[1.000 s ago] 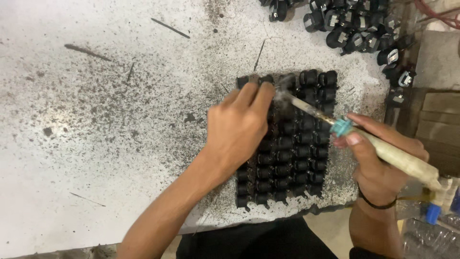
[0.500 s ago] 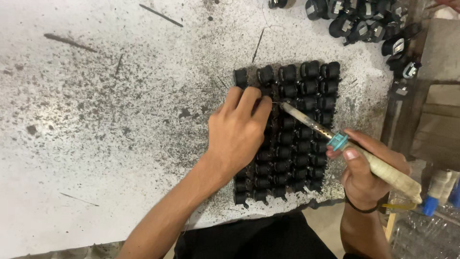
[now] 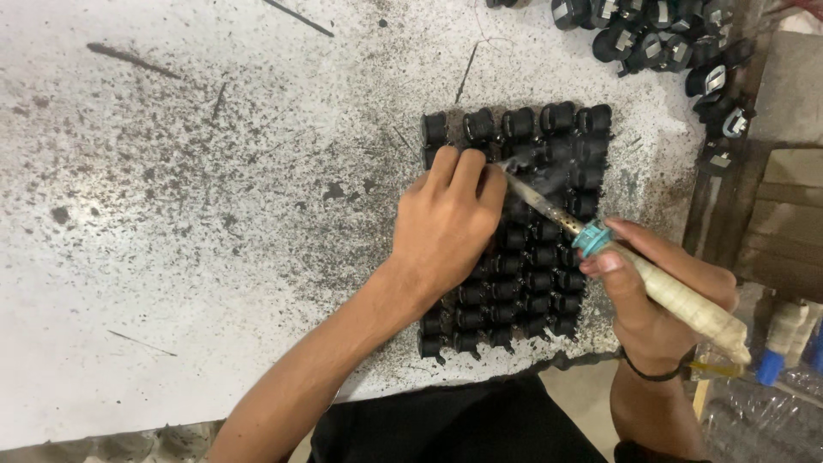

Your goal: The person picks black plastic component housings from piles on the workbench and arranges them in rows on a board. They then take a heated soldering iron and touch it to each arranged part one at a time, producing smoke, working through the grid of parts.

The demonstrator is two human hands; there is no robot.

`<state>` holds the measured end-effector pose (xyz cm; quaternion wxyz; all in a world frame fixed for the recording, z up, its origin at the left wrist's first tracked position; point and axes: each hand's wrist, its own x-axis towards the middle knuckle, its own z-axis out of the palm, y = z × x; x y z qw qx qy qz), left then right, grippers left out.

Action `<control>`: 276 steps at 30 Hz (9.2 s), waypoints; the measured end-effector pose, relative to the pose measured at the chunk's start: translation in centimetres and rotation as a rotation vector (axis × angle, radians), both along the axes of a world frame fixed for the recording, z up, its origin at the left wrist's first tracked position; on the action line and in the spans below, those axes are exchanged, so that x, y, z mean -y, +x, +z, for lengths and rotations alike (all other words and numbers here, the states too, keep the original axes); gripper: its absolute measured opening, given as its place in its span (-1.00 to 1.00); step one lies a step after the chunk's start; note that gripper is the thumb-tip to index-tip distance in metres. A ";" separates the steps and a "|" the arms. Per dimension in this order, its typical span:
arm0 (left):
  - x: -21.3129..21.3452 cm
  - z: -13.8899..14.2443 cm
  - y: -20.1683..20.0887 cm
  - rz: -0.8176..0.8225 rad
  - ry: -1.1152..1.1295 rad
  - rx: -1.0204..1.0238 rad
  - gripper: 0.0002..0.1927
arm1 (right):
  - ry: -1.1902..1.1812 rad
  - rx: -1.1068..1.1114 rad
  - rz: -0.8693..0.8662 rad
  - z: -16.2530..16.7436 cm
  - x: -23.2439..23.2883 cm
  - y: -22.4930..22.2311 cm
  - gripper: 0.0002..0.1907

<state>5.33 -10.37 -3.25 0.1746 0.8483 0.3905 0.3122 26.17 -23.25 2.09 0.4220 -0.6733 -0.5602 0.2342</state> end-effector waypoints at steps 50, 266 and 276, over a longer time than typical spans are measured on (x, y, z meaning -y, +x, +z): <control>0.2 5.3 -2.9 0.104 0.034 0.084 -0.71 | 0.148 -0.112 -0.064 -0.5 0.3 0.2 -0.65; 7.7 3.3 -5.2 -0.036 -0.036 0.010 -0.67 | 0.047 0.038 -0.193 -0.1 12.1 -3.5 -0.60; 10.8 2.4 -6.6 -0.121 -0.154 0.008 -0.55 | 0.031 0.133 -0.142 -0.2 14.5 -4.7 -0.59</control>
